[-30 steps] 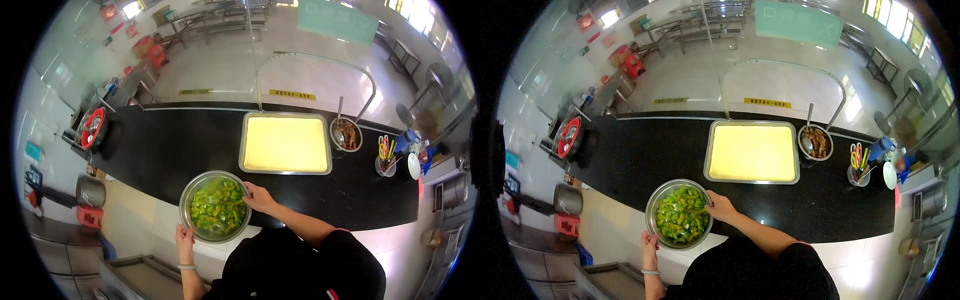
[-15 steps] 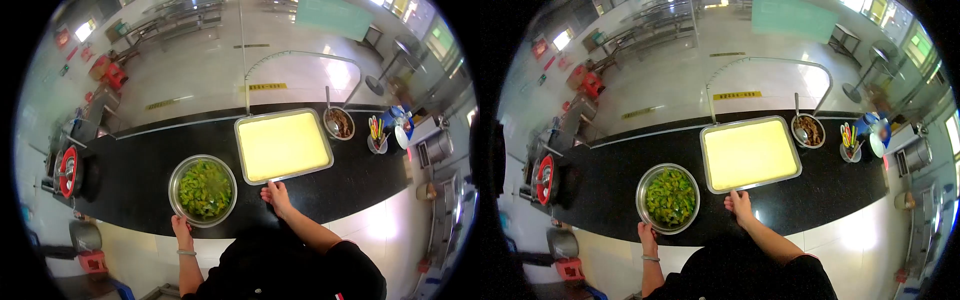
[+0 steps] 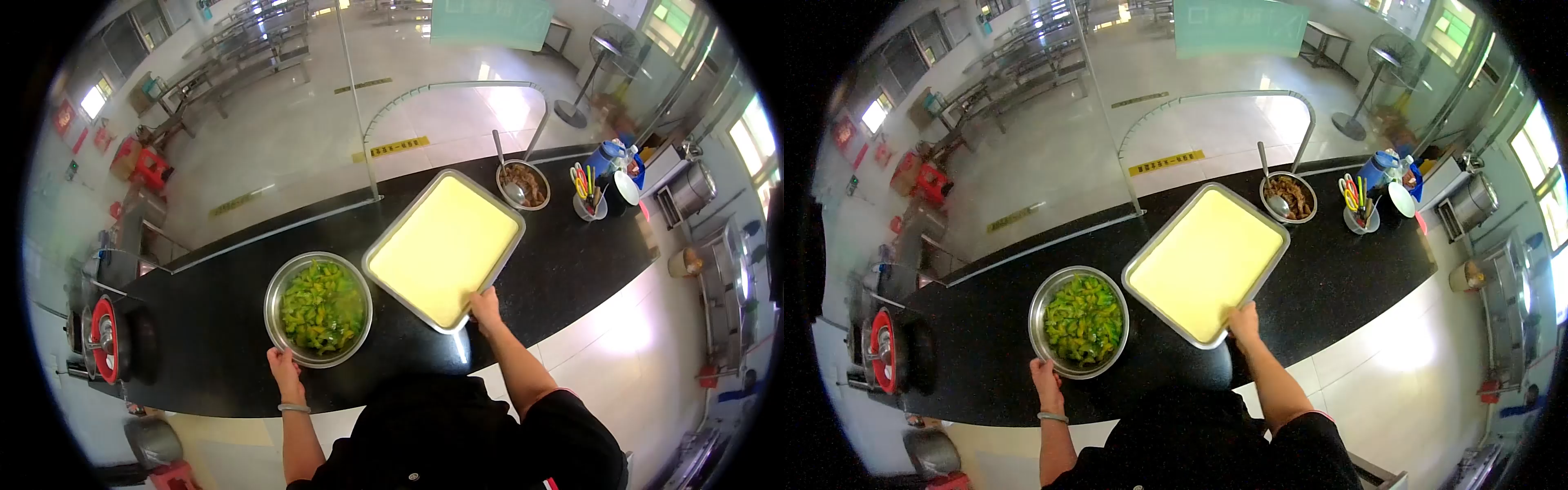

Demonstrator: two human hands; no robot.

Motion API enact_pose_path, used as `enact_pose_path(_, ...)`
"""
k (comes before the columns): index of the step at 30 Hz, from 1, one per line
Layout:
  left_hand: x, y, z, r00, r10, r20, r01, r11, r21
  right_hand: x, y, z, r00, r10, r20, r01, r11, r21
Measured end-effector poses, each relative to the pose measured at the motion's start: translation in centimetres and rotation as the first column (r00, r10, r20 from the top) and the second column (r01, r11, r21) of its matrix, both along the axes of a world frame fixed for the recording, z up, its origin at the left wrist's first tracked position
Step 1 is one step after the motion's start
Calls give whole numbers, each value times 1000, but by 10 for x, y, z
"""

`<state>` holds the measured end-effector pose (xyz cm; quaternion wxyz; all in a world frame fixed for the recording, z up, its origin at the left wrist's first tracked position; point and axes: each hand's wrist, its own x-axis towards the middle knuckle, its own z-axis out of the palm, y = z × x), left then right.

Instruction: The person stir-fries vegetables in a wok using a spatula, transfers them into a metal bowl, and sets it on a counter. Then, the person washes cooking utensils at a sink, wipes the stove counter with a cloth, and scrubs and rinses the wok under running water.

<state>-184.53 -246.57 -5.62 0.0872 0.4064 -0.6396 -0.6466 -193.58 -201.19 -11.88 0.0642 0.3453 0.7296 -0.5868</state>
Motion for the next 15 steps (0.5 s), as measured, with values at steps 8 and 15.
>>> enact_pose_path(8,-20,1,22,989,-147,22,149,985,-83,-7,103,11,929,328,173,-369,774,515)
enact_pose_path(15,-57,30,15,979,-205,-5,204,977,-55,-32,144,22,926,364,104,-337,669,662)
